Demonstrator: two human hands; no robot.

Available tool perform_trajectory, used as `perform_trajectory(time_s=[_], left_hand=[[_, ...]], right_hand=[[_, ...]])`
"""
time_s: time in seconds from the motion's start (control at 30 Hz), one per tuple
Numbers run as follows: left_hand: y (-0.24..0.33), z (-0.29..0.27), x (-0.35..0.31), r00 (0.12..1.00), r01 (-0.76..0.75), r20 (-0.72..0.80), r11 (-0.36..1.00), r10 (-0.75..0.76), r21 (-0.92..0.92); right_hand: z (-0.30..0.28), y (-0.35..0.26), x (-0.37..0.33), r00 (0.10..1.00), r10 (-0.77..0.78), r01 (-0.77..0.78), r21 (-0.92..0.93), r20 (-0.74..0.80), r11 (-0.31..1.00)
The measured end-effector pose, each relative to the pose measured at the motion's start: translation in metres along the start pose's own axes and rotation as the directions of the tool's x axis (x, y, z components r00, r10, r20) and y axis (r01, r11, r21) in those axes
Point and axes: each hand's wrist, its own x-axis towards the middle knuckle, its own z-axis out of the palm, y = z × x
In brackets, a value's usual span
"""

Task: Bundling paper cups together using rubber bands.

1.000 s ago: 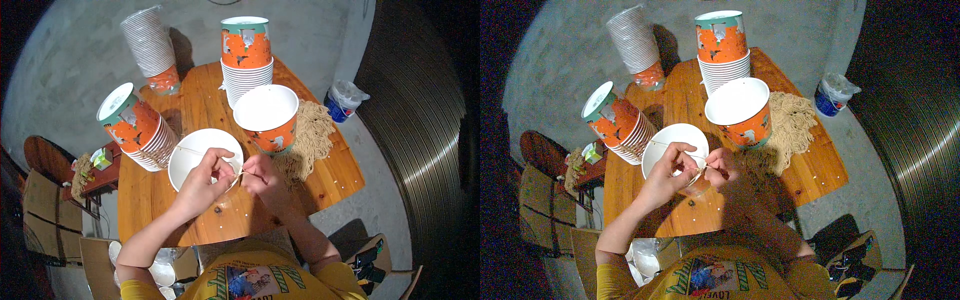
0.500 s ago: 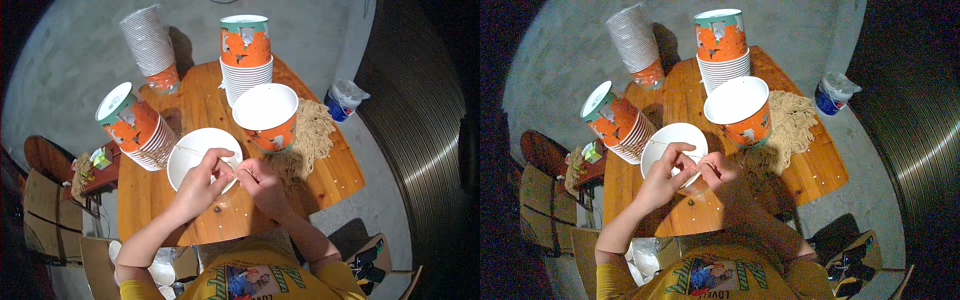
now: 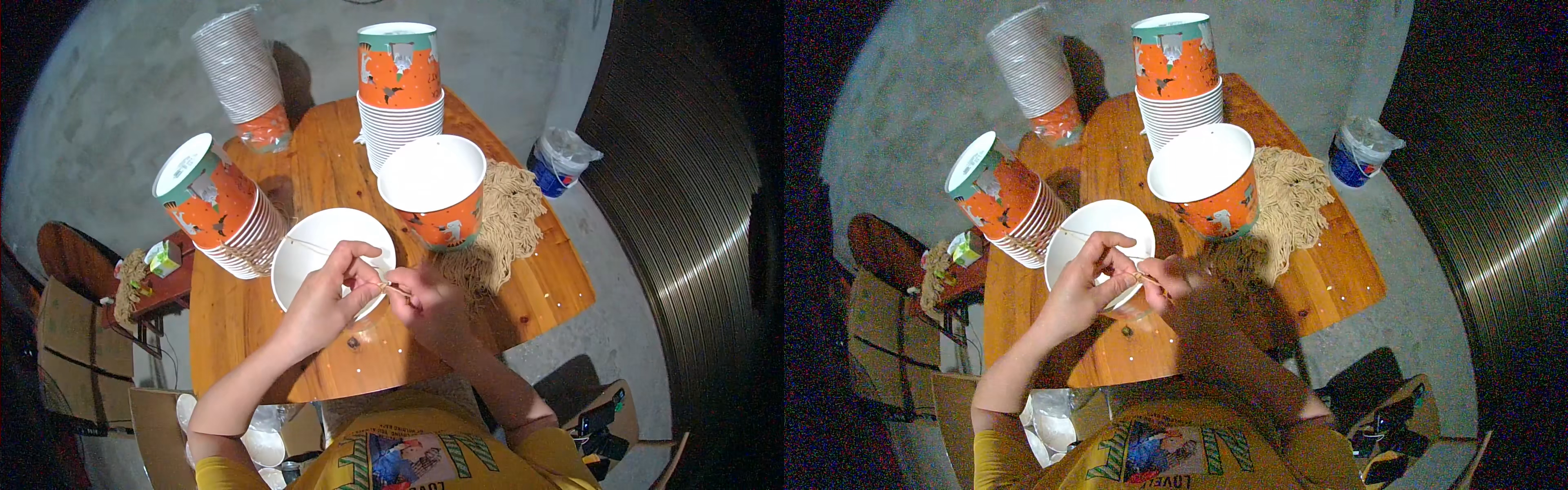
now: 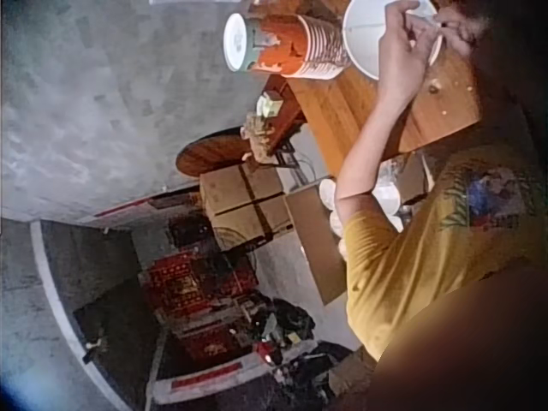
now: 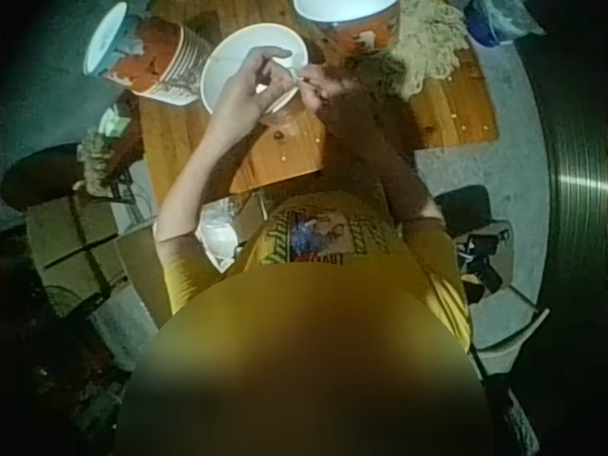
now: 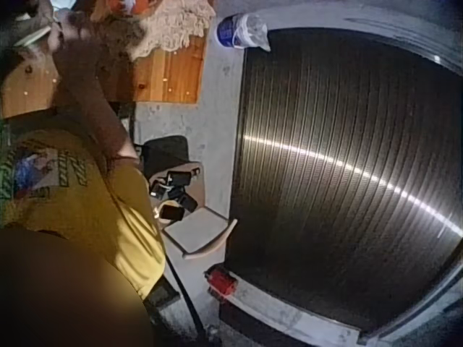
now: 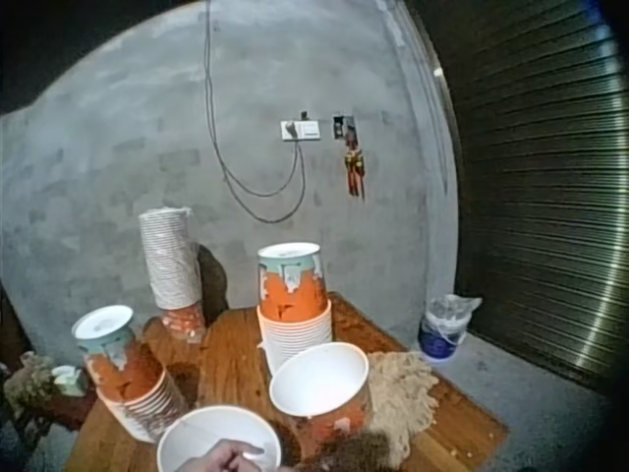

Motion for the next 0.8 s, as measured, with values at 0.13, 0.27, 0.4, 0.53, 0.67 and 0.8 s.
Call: perform_trajectory(time_s=[0.13, 0.27, 0.4, 0.53, 0.67, 0.8], left_hand=[[0.007, 0.0, 0.0, 1.0, 0.013, -0.001, 0.999, -0.013, 0.052], [0.01, -0.001, -0.001, 0.999, 0.047, 0.022, 0.996, -0.049, 0.07], [0.006, 0.001, -0.001, 1.0, -0.007, 0.0, 0.996, 0.007, 0.087], [0.01, 0.001, 0.0, 0.999, -0.01, 0.046, 0.997, 0.007, 0.077], [0.008, 0.001, -0.002, 0.994, -0.018, 0.105, 0.998, 0.012, 0.055], [0.013, 0.001, -0.002, 0.993, 0.003, 0.119, 0.996, -0.013, 0.085]], right_hand=[[-0.002, 0.0, 0.0, 0.996, -0.09, 0.091, -0.138, 0.009, 0.986], [0.0, 0.002, -0.003, 0.995, -0.099, 0.097, -0.131, -0.006, 0.987], [-0.001, -0.003, -0.006, 0.998, 0.066, -0.065, 0.058, -0.015, 0.996], [-0.004, -0.011, -0.008, 0.977, 0.207, -0.214, 0.203, 0.059, 0.955], [-0.006, -0.017, -0.005, 0.911, 0.375, -0.412, 0.4, 0.172, 0.818], [0.003, -0.006, -0.013, 0.868, 0.434, -0.492, 0.541, 0.242, 0.682]])
